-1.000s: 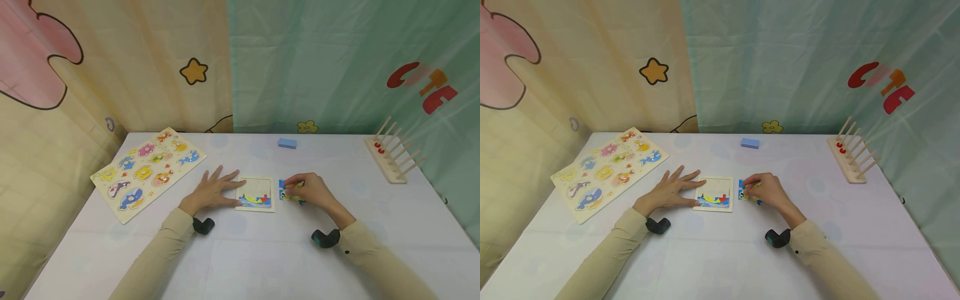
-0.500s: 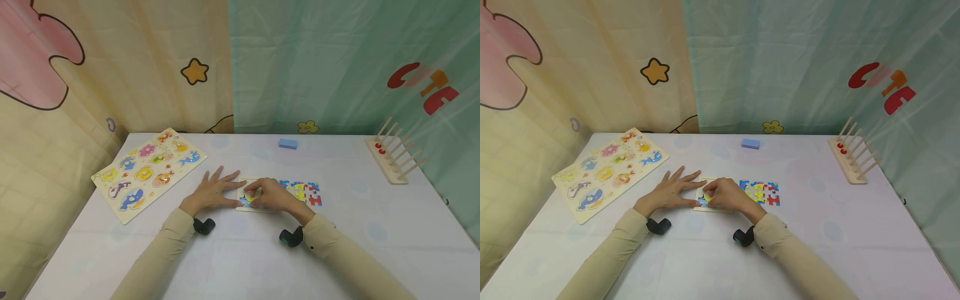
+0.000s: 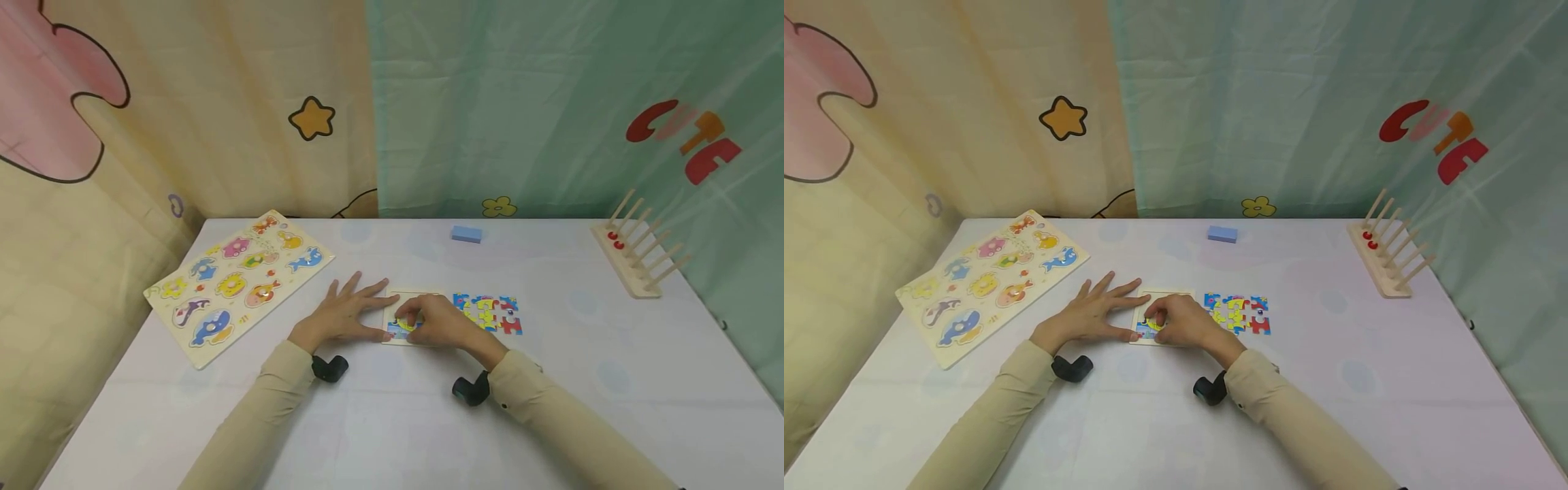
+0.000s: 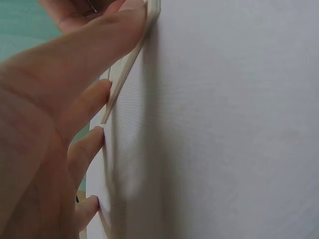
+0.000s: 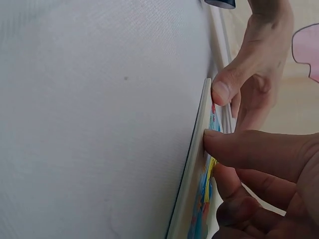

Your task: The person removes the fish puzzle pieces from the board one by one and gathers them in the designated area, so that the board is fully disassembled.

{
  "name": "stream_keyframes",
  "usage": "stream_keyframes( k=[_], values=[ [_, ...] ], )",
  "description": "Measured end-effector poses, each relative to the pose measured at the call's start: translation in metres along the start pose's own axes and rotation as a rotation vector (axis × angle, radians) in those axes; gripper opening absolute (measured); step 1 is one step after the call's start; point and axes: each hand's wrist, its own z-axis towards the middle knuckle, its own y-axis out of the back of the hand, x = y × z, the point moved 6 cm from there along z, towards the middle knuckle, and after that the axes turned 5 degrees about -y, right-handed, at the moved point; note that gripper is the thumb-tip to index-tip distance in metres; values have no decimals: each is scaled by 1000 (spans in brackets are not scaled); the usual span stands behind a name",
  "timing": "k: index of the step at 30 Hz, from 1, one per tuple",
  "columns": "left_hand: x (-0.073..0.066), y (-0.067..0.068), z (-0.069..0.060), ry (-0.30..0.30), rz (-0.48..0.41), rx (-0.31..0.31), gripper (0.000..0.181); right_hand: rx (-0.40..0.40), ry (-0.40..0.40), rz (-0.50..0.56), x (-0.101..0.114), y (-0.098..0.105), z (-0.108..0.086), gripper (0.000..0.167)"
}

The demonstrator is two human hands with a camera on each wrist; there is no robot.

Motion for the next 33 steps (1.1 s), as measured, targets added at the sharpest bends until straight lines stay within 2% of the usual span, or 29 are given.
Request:
stream_keyframes(
  k=[18,23,28,33],
  values=[
    [0,0,1,4,4,5,77,-11,-9,42,2,-1,-2,40],
    [1,-1,2,2,14,7,78,-37,33,68,3,2,-2,29],
    [2,-1,3,3,20,4,80,-35,72,174,2,4,-1,14],
    [2,-1,3,8,25,7,81,-20,64,250,1,4,0,10]
  ],
)
